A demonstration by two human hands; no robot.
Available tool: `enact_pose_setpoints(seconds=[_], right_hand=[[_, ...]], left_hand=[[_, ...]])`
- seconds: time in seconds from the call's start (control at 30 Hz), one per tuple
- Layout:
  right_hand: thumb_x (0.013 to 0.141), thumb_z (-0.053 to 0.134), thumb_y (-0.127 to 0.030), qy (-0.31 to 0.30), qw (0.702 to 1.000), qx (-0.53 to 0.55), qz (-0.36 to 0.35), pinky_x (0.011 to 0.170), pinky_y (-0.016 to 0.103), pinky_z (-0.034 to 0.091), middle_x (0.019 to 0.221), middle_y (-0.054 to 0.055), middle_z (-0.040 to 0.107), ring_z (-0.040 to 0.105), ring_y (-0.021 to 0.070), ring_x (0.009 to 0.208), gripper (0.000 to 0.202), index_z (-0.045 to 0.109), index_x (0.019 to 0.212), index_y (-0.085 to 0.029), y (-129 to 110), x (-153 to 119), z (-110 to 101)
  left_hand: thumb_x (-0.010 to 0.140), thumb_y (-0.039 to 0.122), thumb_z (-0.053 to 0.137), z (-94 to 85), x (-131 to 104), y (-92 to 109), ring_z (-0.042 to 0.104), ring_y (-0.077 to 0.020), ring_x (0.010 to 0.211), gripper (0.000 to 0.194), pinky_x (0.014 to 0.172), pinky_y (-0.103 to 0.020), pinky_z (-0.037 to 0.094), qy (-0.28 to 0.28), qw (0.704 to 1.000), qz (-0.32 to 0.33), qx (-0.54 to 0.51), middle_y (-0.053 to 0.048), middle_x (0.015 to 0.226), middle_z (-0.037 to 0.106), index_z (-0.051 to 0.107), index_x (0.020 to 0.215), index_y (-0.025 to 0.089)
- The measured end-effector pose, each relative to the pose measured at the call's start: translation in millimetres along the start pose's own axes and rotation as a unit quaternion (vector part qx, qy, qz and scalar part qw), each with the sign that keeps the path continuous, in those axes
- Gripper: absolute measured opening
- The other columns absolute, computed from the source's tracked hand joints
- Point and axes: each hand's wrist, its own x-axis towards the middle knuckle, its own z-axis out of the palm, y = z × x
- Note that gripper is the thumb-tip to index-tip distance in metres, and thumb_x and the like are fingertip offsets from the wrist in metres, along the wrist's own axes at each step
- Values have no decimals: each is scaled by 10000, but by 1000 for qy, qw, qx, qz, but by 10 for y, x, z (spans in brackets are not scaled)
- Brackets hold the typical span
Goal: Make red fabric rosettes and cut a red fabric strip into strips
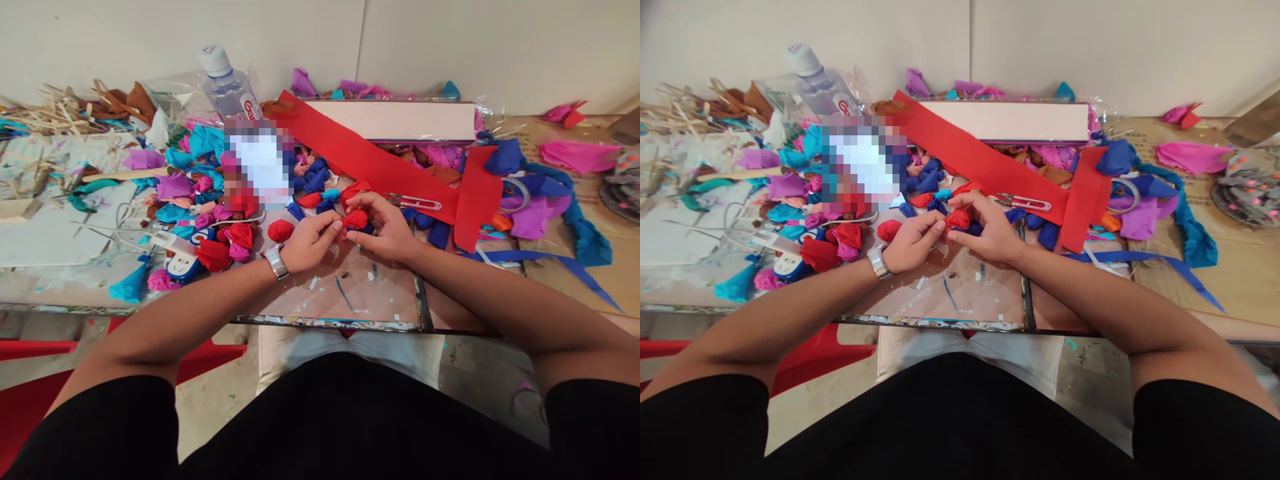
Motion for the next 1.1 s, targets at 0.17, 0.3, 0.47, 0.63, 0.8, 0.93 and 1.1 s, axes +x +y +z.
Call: enact_pose_setpoints(seconds=[0.17,0.3,0.47,0.63,0.8,0.93,1.1], right_hand=[[893,860,-565,9,996,-84,-19,1093,479,560,1327,123,745,713,304,1218,569,672,1342,-270,-69,4,-62],[916,836,-560,-9,988,-154,-32,1080,499,548,1282,110,802,740,323,1191,490,722,1294,-271,-161,28,-64],[953,803,-537,19,991,-129,17,1015,464,576,1193,78,822,765,289,1091,372,747,1199,-264,-201,72,-66],[940,822,-463,19,989,-142,28,922,410,605,1117,65,821,758,253,999,339,762,1192,-245,-206,383,-327],[823,876,-317,4,962,-272,1,873,423,595,1075,74,764,696,259,960,269,849,1082,-251,-35,961,-588],[767,883,-285,-56,950,-308,13,921,472,572,1054,77,772,675,257,909,350,855,1111,-230,191,1242,-565],[748,892,-301,-86,948,-307,13,910,480,579,1056,70,801,686,266,886,383,834,1121,-239,256,1266,-453]], left_hand=[[1132,611,439,3,-12,-1,626,-163,738,499,727,-312,484,10,1000,-20,-13,-19,812,701,617,907,202],[1130,618,435,7,-17,-1,630,-166,753,511,737,-312,488,15,1000,-19,-5,-23,825,712,637,918,199],[1129,628,429,26,-18,-17,676,-173,787,518,775,-320,526,21,998,-40,-48,-40,870,748,664,978,192],[1134,594,429,49,-32,-55,689,-167,745,490,732,-312,523,13,998,-38,-56,-44,880,765,689,1133,178],[1139,506,431,64,-50,-25,708,-184,776,434,742,-318,503,-17,1000,-1,-26,-55,872,782,706,1044,184],[1124,475,437,57,-43,-5,712,-203,817,427,763,-336,485,-19,999,24,14,-67,903,783,724,1002,183],[1126,499,414,36,-23,-26,702,-204,785,462,738,-338,469,-25,999,19,28,-71,887,777,723,991,183]])
